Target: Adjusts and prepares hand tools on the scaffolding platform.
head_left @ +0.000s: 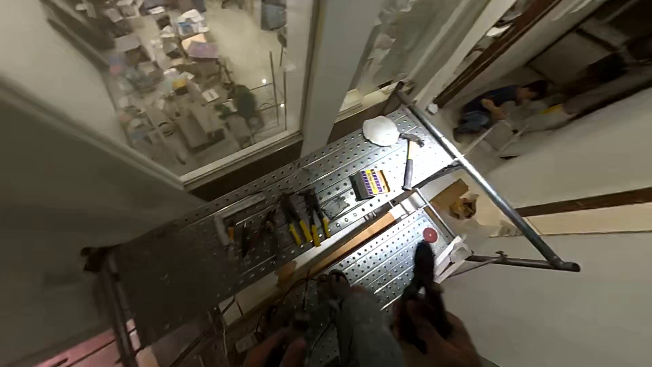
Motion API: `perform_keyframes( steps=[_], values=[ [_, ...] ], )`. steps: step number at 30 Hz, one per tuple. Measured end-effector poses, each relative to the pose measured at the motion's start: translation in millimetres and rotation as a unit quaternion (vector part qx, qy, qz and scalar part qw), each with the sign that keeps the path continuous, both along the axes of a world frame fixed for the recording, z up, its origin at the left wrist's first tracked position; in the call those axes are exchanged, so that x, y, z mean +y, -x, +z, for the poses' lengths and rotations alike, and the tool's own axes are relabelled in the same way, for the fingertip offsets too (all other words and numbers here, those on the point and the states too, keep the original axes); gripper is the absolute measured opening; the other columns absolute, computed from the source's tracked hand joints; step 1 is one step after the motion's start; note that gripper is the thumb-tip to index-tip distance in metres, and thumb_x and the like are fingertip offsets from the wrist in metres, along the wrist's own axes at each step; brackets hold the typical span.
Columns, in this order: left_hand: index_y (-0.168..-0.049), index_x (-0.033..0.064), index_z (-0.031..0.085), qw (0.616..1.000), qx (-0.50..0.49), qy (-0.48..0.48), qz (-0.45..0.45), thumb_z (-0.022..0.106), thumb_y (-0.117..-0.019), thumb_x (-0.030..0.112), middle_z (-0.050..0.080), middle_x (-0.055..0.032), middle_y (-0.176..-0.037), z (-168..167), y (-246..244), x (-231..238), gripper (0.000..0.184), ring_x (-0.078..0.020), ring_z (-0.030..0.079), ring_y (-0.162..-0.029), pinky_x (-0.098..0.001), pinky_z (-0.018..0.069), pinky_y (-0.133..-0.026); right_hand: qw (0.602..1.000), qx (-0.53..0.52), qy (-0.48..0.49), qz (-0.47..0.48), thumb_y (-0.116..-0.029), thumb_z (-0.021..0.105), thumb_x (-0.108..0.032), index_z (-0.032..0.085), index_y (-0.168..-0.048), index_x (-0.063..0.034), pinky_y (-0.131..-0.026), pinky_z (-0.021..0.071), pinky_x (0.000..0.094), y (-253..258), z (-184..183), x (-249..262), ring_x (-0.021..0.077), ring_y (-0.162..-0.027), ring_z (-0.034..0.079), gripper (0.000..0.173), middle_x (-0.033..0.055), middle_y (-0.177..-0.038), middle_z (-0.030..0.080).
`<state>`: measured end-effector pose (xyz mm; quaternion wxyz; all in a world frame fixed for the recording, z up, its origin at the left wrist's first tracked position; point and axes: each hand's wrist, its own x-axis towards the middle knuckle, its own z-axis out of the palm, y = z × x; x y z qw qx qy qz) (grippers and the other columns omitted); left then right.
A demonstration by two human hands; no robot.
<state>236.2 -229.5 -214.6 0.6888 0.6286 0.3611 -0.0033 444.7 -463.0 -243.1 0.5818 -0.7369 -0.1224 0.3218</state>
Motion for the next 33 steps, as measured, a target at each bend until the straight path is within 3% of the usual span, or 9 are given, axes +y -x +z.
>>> perform_keyframes(
  steps=[2, 4, 8, 10, 15, 19, 22, 26, 33],
  values=[
    [-0.109, 0.0018, 0.071, 0.995, -0.066, 0.065, 0.040, 0.053, -0.1071, 0.030, 0.074, -0.0094, -0.086, 14.3, 1.4, -12.5, 0.034, -0.0210, 0.073, -0.073, -0.0404, 0.0635, -0.069, 0.996, -0.057, 0.003, 0.075, -0.1068, 0.055, -0.026, 0.068, -0.108, -0.0041, -0.065, 0.0588, 0.0373, 6.2, 39.8, -9.5, 0.0185, -0.071, 0.067, 0.025, 0.0084, -0.087, 0.071],
    [-0.109, 0.0025, 0.071, 0.987, -0.111, 0.111, 0.044, 0.052, -0.1078, 0.031, 0.075, -0.0112, -0.088, 34.4, -10.9, -22.0, 0.034, -0.0234, 0.074, -0.074, -0.0406, 0.0643, -0.070, 0.981, -0.102, 0.036, 0.161, -0.1062, 0.057, -0.023, 0.068, -0.110, -0.0019, -0.069, 0.0591, 0.0411, -0.2, 74.5, -23.5, 0.0217, -0.076, 0.068, 0.024, 0.0120, -0.093, 0.070],
    [-0.107, 0.0035, 0.071, 0.980, -0.153, 0.129, 0.008, 0.055, -0.1061, 0.030, 0.073, -0.0077, -0.085, 62.8, -44.4, -46.6, 0.031, -0.0191, 0.071, -0.073, -0.0371, 0.0625, -0.068, 0.937, -0.182, 0.148, 0.258, -0.1035, 0.062, -0.025, 0.072, -0.106, -0.0028, -0.080, 0.0605, 0.0398, -19.8, 120.2, -52.8, 0.0207, -0.090, 0.070, 0.025, 0.0133, -0.116, 0.070],
    [-0.107, 0.0038, 0.070, 0.977, -0.173, 0.124, -0.016, 0.058, -0.1047, 0.033, 0.073, -0.0062, -0.084, 64.3, -58.9, -59.7, 0.031, -0.0156, 0.070, -0.070, -0.0336, 0.0611, -0.065, 0.926, -0.177, 0.192, 0.271, -0.1038, 0.061, -0.028, 0.072, -0.103, -0.0026, -0.083, 0.0607, 0.0402, -26.4, 129.9, -63.8, 0.0213, -0.095, 0.070, 0.028, 0.0136, -0.118, 0.069],
    [-0.111, 0.0065, 0.071, 0.984, -0.153, 0.076, -0.041, 0.060, -0.1036, 0.038, 0.073, -0.0016, -0.083, 39.0, -108.2, -78.0, 0.035, -0.0106, 0.068, -0.068, -0.0307, 0.0590, -0.063, 0.910, -0.157, 0.264, 0.279, -0.1039, 0.060, -0.033, 0.072, -0.101, -0.0017, -0.086, 0.0586, 0.0424, -53.1, 121.0, -66.5, 0.0245, -0.100, 0.068, 0.034, 0.0155, -0.114, 0.068],
    [-0.119, 0.0092, 0.069, 0.982, -0.150, 0.088, -0.075, 0.055, -0.1049, 0.044, 0.072, -0.0013, -0.084, 18.9, -125.2, -82.5, 0.039, -0.0127, 0.068, -0.068, -0.0314, 0.0597, -0.062, 0.908, -0.192, 0.293, 0.230, -0.1021, 0.062, -0.040, 0.071, -0.095, -0.0079, -0.081, 0.0600, 0.0376, -55.0, 106.3, -83.5, 0.0185, -0.098, 0.069, 0.034, 0.0091, -0.118, 0.068],
    [-0.119, 0.0121, 0.070, 0.980, -0.146, 0.082, -0.105, 0.056, -0.1041, 0.045, 0.072, 0.0001, -0.084, 12.7, -121.7, -89.1, 0.039, -0.0112, 0.065, -0.066, -0.0289, 0.0567, -0.060, 0.901, -0.227, 0.314, 0.195, -0.1004, 0.062, -0.047, 0.070, -0.090, -0.0160, -0.075, 0.0597, 0.0326, -46.3, 89.5, -104.7, 0.0111, -0.092, 0.068, 0.034, 0.0004, -0.112, 0.069],
    [-0.115, 0.0156, 0.072, 0.980, -0.139, 0.047, -0.133, 0.059, -0.1023, 0.047, 0.071, 0.0037, -0.080, 5.4, -106.7, -97.6, 0.037, -0.0090, 0.064, -0.063, -0.0283, 0.0561, -0.056, 0.902, -0.207, 0.326, 0.194, -0.1007, 0.060, -0.049, 0.069, -0.089, -0.0172, -0.073, 0.0591, 0.0331, -25.5, 82.5, -112.6, 0.0107, -0.090, 0.067, 0.035, -0.0005, -0.109, 0.069],
    [-0.113, 0.0176, 0.072, 0.975, -0.142, 0.041, -0.168, 0.058, -0.1023, 0.049, 0.071, 0.0048, -0.080, 3.9, -78.6, -105.8, 0.036, -0.0082, 0.065, -0.064, -0.0285, 0.0571, -0.058, 0.900, -0.211, 0.333, 0.184, -0.1011, 0.058, -0.051, 0.070, -0.091, -0.0191, -0.074, 0.0590, 0.0324, 7.7, 88.0, -128.4, 0.0095, -0.091, 0.067, 0.036, -0.0024, -0.108, 0.068]
  ],
)
